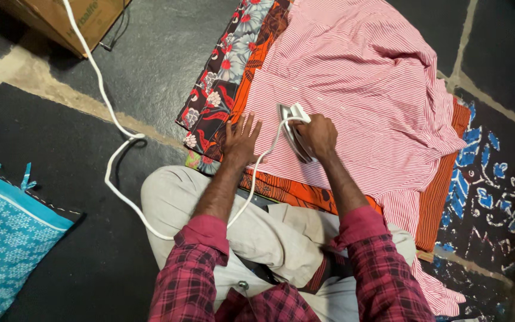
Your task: The person irons a pink and white striped shirt laid out on a patterned mat on the floor. They use a white electric iron, moving it back and forth across the fabric while smoothing the shirt with their left hand.
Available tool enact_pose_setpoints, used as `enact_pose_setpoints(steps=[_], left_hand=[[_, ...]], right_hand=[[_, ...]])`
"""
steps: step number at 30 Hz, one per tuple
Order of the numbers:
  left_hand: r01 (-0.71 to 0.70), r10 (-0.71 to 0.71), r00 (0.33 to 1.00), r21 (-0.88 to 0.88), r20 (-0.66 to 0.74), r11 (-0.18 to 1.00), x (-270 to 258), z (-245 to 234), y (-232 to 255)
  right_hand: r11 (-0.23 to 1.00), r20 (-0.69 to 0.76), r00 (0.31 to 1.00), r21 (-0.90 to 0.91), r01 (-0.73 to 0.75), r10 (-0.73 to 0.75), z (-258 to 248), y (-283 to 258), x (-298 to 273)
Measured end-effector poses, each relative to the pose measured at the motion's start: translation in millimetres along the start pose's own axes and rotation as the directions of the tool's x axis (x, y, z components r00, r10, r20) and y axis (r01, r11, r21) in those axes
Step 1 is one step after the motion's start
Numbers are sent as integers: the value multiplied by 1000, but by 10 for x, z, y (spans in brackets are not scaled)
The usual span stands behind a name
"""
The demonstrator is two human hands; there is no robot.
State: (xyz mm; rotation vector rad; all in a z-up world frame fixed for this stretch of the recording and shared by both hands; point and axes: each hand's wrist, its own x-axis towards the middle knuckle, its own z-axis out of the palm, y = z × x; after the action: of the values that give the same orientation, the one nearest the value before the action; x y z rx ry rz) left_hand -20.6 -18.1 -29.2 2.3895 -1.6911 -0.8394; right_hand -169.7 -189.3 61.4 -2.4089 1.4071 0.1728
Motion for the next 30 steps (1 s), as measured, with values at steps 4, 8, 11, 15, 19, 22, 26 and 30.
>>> enact_pose_setpoints(steps=[4,8,11,15,19,22,26,30], left_hand=[[2,-2,1000,-8,-2,1000,5,7,8],[8,-8,1000,-5,11,1000,-10,-26,11],[13,-13,999,5,50,1000,1,-60,21],[12,-14,998,21,67,1000,23,-45,10],[10,-11,999,20,33,1000,35,17,-5],[16,-16,1000,12,15,1000,29,18,-19],[27,-26,998,-14,62,1000,38,-13,-5],[1,-1,1000,-22,0,1000,15,30,-28]], right_hand=[[999,-22,1000,47,-17,19,7,-48,182],[997,-52,998,59,-40,43,-72,-208,355],[1000,-131,991,21,-8,11,-168,-361,373],[999,-211,977,34,24,-16,-251,-488,391],[1000,-195,981,23,21,-16,-225,-464,417],[999,-189,981,12,39,-36,-190,-414,422],[1000,-134,991,-12,11,-12,-47,-257,401],[993,-2,996,83,-86,87,75,-77,352]])
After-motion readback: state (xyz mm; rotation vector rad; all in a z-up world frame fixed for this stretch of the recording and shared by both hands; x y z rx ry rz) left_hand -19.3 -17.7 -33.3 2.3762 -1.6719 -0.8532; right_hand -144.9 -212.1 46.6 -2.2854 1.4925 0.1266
